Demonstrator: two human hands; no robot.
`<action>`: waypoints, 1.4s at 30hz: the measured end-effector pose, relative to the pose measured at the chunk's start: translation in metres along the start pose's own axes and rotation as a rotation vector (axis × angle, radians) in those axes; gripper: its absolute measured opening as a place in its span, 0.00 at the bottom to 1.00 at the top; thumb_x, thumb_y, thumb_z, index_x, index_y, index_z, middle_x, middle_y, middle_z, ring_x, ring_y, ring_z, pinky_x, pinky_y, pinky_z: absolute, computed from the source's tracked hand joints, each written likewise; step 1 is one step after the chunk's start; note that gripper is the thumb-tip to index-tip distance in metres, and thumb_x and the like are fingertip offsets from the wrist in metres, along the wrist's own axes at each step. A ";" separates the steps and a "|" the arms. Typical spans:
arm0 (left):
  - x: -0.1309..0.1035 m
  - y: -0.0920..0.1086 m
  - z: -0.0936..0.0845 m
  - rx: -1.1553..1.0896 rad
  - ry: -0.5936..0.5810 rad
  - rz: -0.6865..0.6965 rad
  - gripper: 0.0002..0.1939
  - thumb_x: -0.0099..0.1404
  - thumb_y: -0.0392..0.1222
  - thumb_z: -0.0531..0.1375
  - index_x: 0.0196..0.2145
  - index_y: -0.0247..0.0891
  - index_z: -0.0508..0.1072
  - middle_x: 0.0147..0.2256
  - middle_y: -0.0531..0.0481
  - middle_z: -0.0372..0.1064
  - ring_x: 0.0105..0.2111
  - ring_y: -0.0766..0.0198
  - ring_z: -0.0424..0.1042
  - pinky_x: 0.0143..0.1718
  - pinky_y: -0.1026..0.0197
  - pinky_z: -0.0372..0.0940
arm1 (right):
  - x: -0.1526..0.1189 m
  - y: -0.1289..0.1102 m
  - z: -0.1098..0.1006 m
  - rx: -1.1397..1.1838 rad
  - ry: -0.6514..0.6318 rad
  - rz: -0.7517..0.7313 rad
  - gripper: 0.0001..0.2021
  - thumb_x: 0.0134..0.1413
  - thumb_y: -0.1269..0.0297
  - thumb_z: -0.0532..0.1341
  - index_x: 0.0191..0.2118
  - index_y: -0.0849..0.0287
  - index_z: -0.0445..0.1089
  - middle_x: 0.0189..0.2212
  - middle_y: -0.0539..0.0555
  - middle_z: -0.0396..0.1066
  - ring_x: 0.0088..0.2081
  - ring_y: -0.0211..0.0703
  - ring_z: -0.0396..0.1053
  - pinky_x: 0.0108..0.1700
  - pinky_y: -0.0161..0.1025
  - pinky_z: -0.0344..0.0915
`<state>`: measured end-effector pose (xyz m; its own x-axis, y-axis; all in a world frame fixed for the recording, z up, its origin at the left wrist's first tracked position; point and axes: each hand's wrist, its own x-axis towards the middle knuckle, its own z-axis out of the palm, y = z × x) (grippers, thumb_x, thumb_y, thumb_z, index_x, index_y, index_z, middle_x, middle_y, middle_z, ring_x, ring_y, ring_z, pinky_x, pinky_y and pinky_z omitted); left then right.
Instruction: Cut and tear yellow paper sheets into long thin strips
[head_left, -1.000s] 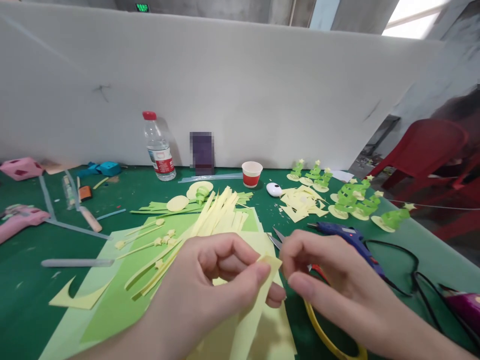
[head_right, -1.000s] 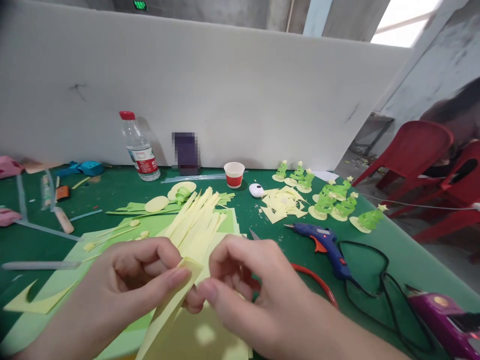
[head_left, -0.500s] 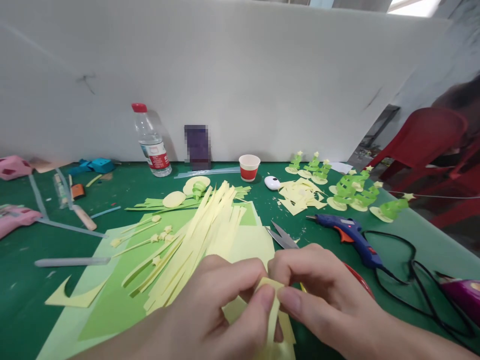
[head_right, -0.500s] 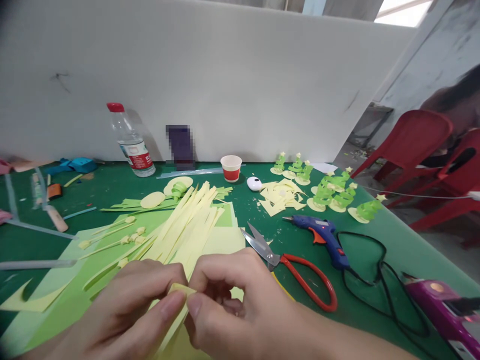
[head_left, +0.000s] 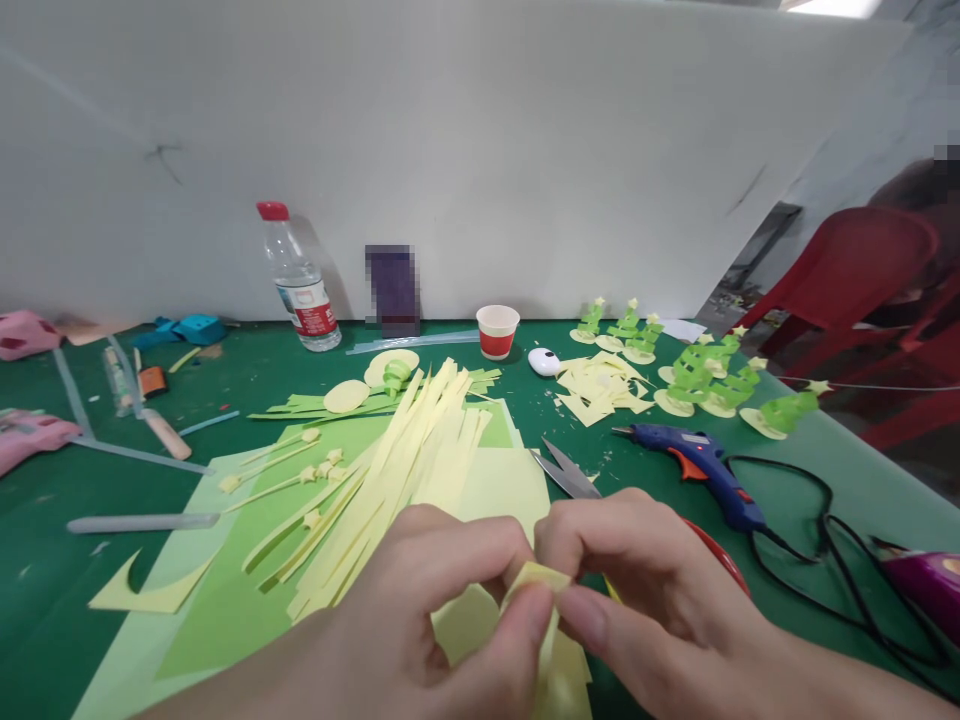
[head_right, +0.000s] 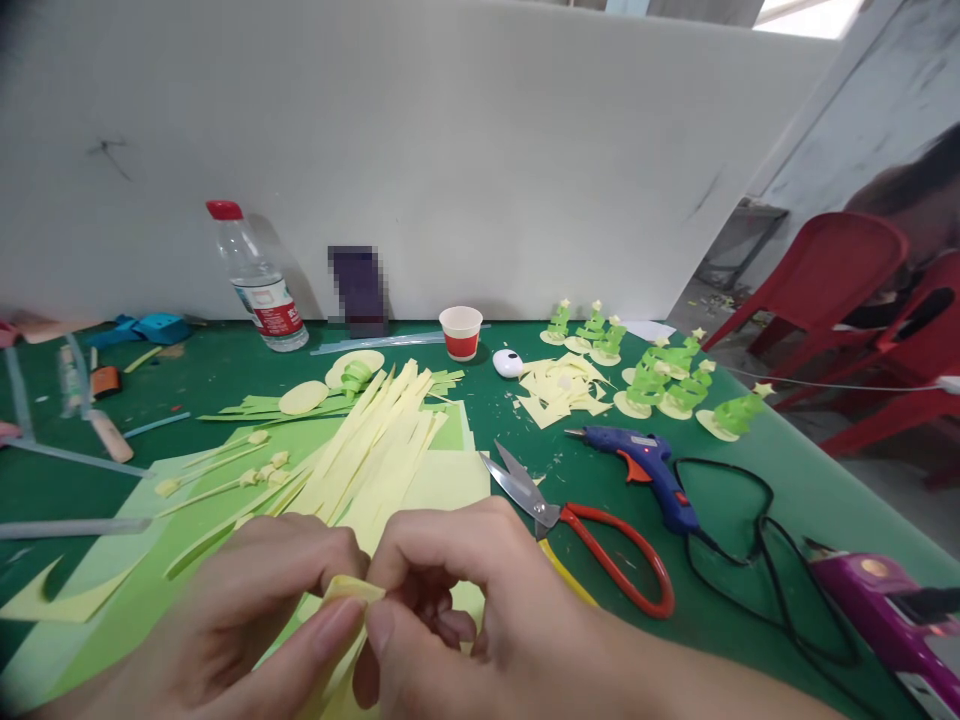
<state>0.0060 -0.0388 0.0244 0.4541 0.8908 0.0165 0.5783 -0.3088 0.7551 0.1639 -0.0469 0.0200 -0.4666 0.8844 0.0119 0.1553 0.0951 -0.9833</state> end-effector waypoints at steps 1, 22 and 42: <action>0.000 0.001 0.000 -0.005 -0.001 -0.005 0.18 0.59 0.48 0.50 0.16 0.40 0.66 0.17 0.57 0.65 0.21 0.70 0.62 0.24 0.71 0.56 | 0.000 -0.001 0.000 0.006 -0.016 0.004 0.11 0.51 0.66 0.53 0.20 0.58 0.57 0.15 0.47 0.56 0.18 0.33 0.53 0.18 0.30 0.51; 0.014 -0.006 -0.005 0.008 -0.096 0.204 0.15 0.58 0.40 0.51 0.16 0.38 0.64 0.15 0.60 0.61 0.18 0.75 0.60 0.23 0.74 0.55 | 0.005 0.004 -0.002 0.167 -0.088 0.026 0.07 0.49 0.72 0.51 0.22 0.59 0.57 0.19 0.47 0.60 0.22 0.31 0.55 0.22 0.28 0.49; 0.026 -0.005 -0.007 -0.335 0.051 0.183 0.08 0.54 0.33 0.59 0.19 0.39 0.72 0.17 0.61 0.69 0.16 0.76 0.62 0.19 0.77 0.56 | 0.010 0.010 -0.001 0.019 0.158 -0.116 0.08 0.45 0.72 0.51 0.18 0.59 0.55 0.14 0.43 0.52 0.17 0.29 0.49 0.17 0.28 0.45</action>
<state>0.0099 -0.0120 0.0256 0.4900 0.8492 0.1967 0.2335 -0.3453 0.9090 0.1616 -0.0362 0.0110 -0.3377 0.9289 0.1520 0.0915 0.1931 -0.9769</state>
